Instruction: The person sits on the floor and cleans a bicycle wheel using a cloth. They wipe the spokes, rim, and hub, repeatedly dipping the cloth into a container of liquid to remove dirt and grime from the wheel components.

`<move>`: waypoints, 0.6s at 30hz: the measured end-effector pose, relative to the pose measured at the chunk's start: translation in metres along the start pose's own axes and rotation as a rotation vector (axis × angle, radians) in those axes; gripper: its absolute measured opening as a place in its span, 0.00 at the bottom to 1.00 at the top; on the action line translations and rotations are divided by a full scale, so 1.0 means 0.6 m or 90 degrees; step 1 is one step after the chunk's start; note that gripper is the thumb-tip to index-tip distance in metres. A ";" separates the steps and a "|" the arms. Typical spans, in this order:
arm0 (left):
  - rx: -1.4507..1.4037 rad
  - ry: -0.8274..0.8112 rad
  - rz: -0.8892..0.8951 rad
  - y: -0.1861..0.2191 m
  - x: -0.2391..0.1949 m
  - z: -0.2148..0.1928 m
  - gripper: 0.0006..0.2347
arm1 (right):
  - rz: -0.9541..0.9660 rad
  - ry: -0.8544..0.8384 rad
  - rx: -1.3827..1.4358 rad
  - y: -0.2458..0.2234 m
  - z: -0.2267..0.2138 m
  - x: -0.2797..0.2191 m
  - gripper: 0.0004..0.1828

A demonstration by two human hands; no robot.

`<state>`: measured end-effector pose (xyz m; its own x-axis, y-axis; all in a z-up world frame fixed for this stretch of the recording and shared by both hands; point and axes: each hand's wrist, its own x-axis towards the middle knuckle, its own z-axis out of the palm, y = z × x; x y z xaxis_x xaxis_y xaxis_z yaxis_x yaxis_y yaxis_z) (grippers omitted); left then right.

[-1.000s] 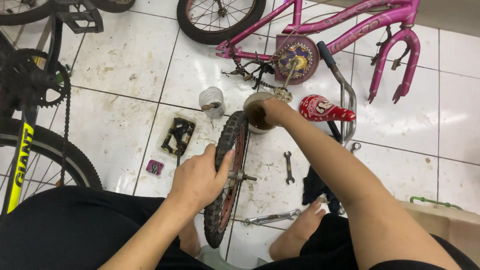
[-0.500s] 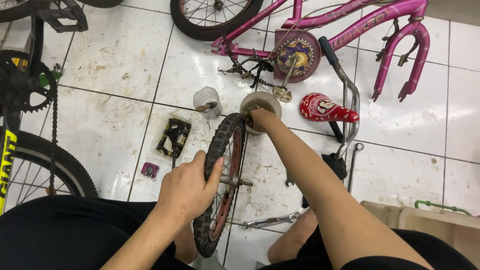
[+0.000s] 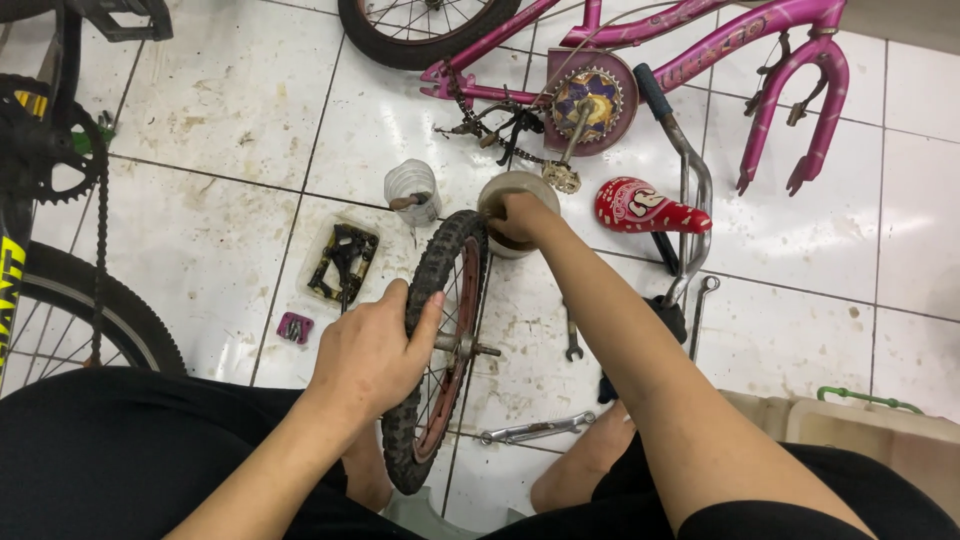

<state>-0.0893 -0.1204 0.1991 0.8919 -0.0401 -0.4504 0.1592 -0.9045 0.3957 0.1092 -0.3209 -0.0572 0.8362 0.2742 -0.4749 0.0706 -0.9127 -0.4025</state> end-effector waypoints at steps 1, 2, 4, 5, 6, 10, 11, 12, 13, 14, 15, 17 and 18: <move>0.001 0.000 0.003 -0.001 0.001 0.000 0.25 | 0.002 0.002 0.000 0.009 0.007 0.007 0.28; 0.001 0.000 0.002 -0.002 0.000 0.000 0.25 | -0.008 0.020 -0.008 0.017 0.016 0.013 0.26; 0.001 0.000 0.001 -0.005 0.000 0.001 0.26 | -0.018 0.038 -0.018 0.024 0.028 0.019 0.25; 0.004 -0.001 0.002 -0.007 0.000 0.001 0.26 | -0.017 0.047 -0.029 0.022 0.029 0.019 0.23; 0.008 -0.003 0.001 -0.009 -0.001 0.001 0.26 | -0.018 0.055 -0.038 0.018 0.033 0.019 0.21; 0.004 0.012 -0.006 -0.015 -0.001 0.005 0.26 | -0.034 0.089 -0.079 0.023 0.036 0.015 0.19; -0.002 0.012 -0.007 -0.017 -0.001 0.005 0.26 | -0.032 0.093 -0.101 0.018 0.030 0.008 0.19; -0.008 0.014 -0.007 -0.018 0.000 0.005 0.26 | -0.030 0.099 -0.123 0.013 0.022 0.002 0.19; -0.008 0.016 -0.006 -0.017 -0.001 0.004 0.26 | -0.031 0.101 -0.124 0.013 0.018 -0.002 0.19; -0.008 0.022 -0.004 -0.017 -0.003 0.005 0.26 | -0.021 0.102 -0.125 0.011 0.015 -0.007 0.20; -0.008 0.028 -0.002 -0.017 -0.005 0.005 0.25 | -0.012 0.103 -0.125 0.010 0.012 -0.011 0.21; -0.002 0.024 -0.001 -0.018 -0.006 0.006 0.25 | -0.009 0.108 -0.125 0.012 0.012 -0.007 0.21; 0.006 0.017 0.005 -0.017 -0.006 0.007 0.25 | -0.003 0.114 -0.125 0.017 0.013 -0.007 0.22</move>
<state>-0.0957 -0.1125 0.1935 0.9041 -0.0353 -0.4259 0.1490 -0.9080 0.3916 0.1023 -0.3288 -0.0652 0.9174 0.2358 -0.3207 0.1634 -0.9577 -0.2369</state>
